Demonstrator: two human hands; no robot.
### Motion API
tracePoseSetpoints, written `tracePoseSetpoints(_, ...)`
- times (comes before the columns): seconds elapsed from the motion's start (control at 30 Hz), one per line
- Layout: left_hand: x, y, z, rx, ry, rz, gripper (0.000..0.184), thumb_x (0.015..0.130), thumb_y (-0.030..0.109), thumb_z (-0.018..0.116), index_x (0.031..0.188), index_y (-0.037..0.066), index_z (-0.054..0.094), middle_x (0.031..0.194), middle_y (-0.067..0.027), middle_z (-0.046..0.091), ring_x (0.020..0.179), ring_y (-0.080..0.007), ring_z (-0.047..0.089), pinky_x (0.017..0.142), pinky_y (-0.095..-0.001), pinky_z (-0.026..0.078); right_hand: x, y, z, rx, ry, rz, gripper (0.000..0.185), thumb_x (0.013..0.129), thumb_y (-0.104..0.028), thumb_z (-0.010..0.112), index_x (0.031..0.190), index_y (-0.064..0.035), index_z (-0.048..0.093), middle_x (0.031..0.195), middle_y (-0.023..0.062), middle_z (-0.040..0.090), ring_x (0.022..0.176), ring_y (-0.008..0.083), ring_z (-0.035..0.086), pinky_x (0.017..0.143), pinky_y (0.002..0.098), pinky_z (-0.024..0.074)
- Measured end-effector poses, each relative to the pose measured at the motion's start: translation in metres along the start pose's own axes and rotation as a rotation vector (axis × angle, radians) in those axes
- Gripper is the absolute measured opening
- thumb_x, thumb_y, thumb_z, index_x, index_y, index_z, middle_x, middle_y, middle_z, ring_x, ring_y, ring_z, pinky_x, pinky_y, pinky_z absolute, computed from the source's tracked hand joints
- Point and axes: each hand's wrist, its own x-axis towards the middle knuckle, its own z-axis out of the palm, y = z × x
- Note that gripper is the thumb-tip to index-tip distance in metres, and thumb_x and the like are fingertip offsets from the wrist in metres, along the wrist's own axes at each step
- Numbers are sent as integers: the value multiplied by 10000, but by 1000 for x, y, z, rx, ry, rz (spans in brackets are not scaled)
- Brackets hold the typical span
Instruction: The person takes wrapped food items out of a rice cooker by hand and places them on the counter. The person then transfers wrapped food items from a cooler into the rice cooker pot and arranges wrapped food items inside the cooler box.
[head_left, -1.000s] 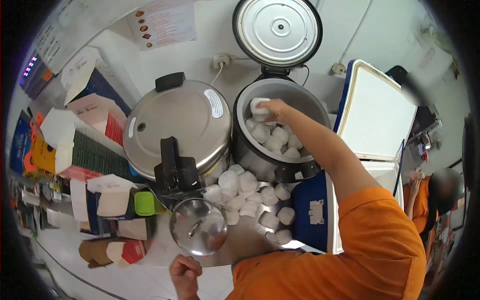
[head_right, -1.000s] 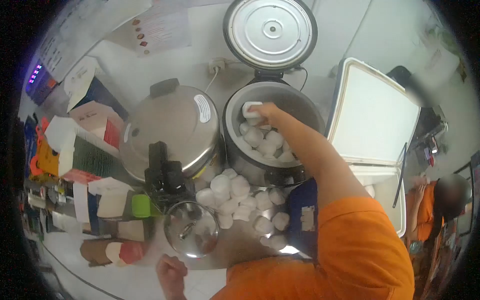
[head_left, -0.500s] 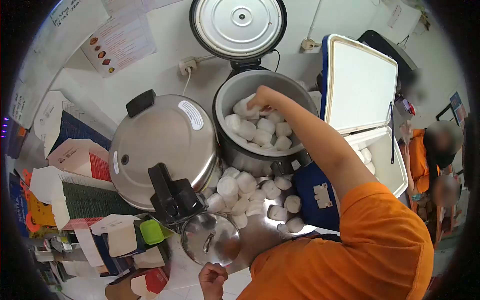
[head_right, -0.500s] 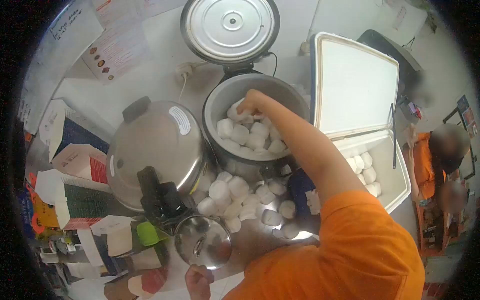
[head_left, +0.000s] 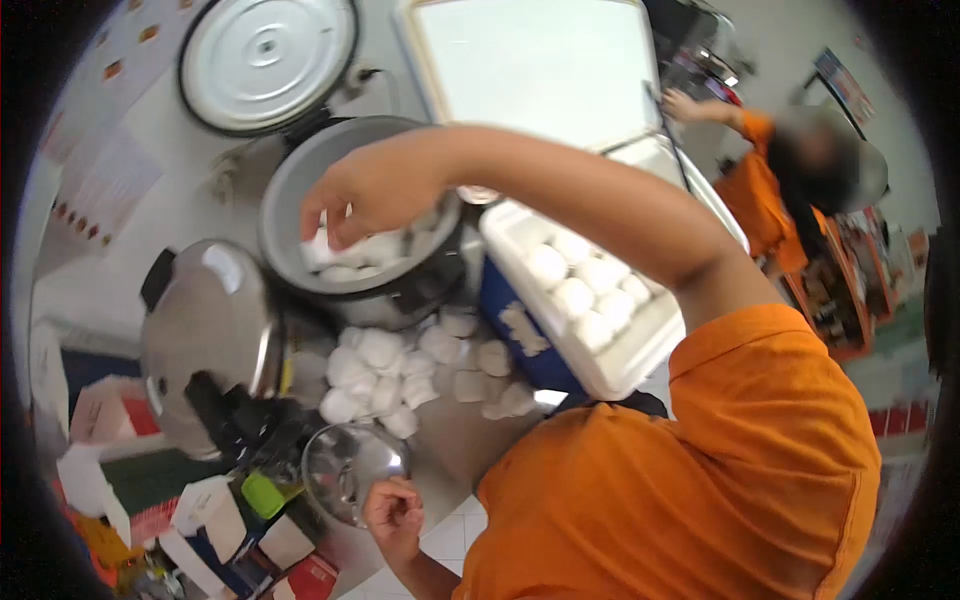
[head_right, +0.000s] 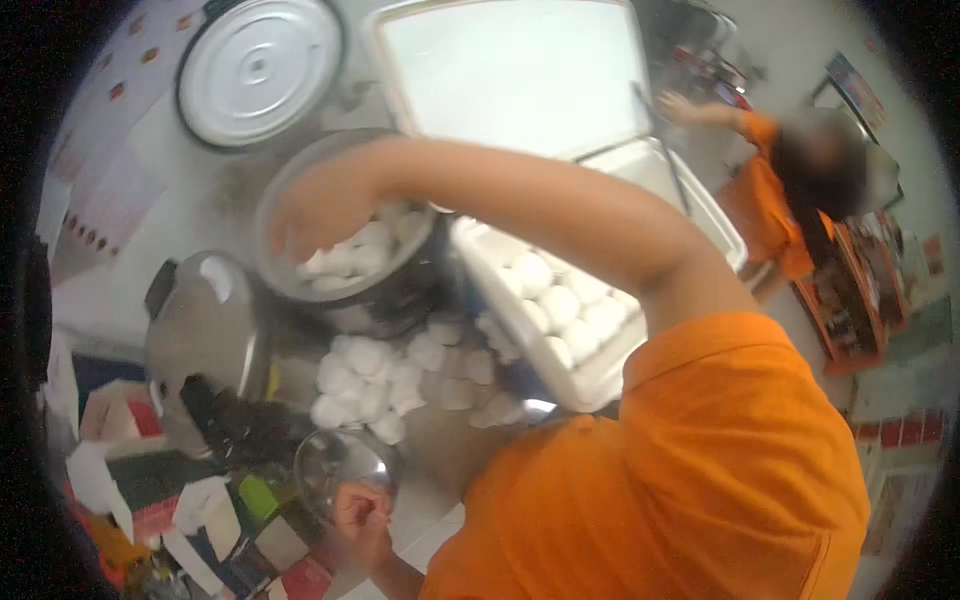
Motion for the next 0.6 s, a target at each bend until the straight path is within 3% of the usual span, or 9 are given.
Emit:
tracePoseSetpoints(0.07, 7, -7, 11, -47, -74, 20, 379, 852, 233, 817, 993, 10, 546, 768, -49, 517, 636, -118, 443, 563, -246, 336, -106, -35, -34, 128, -157, -81, 392, 955, -182, 657, 1302, -1, 628, 1085, 91, 748, 1011, 217, 694, 881, 374, 529)
tracePoseSetpoints(0.13, 15, 0, 34, -149, -163, 48, 388, 848, 232, 818, 995, 2, 542, 757, -56, 515, 615, -124, 434, 544, -252, 337, -190, -23, -45, 241, -292, -194, 386, 971, -212, 694, 1286, 6, 643, 1055, 114, 741, 961, 212, 705, 847, 378, 547)
tracePoseSetpoints(0.2, 37, 18, 72, -111, -328, 84, 399, 808, 250, 854, 982, -10, 606, 751, -78, 567, 626, -144, 490, 531, -271, 361, -249, 15, -41, 266, -396, 180, 403, 953, -269, 721, 1243, 5, 664, 1094, 127, 740, 998, 242, 713, 856, 392, 564)
tracePoseSetpoints(0.3, 83, 52, 155, 74, -711, 83, 359, 782, 236, 870, 960, -14, 683, 779, -97, 635, 690, -173, 602, 567, -300, 437, -311, 142, 14, -225, -267, 513, 389, 911, -301, 728, 1188, -31, 687, 1132, 168, 736, 1022, 345, 700, 860, 436, 551)
tracePoseSetpoints(0.33, 105, 59, 194, 281, -830, 79, 332, 797, 210, 846, 981, -12, 681, 789, -97, 643, 689, -178, 605, 578, -300, 448, -337, 217, 52, -394, -255, 580, 338, 861, -238, 724, 1137, -45, 691, 1067, 164, 731, 1021, 386, 681, 867, 477, 538)
tracePoseSetpoints(0.4, 139, 65, 281, 712, -1061, 78, 284, 827, 159, 798, 1024, -8, 678, 808, -99, 659, 687, -188, 612, 601, -301, 470, -381, 332, 120, -509, -334, 473, 300, 844, -228, 679, 1098, -70, 704, 1116, 159, 719, 1045, 356, 683, 878, 487, 539)
tracePoseSetpoints(0.47, 174, 27, 354, 964, -1120, -36, 253, 859, 157, 728, 1060, 9, 684, 892, -127, 692, 804, -242, 689, 703, -315, 524, -411, 337, 133, -521, -437, 417, 326, 811, -234, 713, 1109, -101, 708, 1154, 133, 700, 1091, 332, 666, 909, 502, 525)
tracePoseSetpoints(0.53, 210, -52, 387, 1058, -1171, 10, 339, 845, 107, 706, 1170, 23, 658, 1070, -172, 694, 1024, -281, 682, 836, -354, 541, -418, 334, 162, -510, -544, 343, 359, 779, -240, 746, 1120, -133, 713, 1192, 107, 682, 1136, 308, 650, 939, 516, 511)
tracePoseSetpoints(0.6, 235, -123, 404, 1360, -1303, 130, 507, 830, 106, 700, 1322, 60, 586, 1350, -185, 593, 1246, -311, 589, 1001, -432, 493, -415, 334, 186, -491, -658, 254, 398, 746, -246, 779, 1130, -164, 718, 1231, 81, 663, 1182, 283, 634, 970, 531, 497)
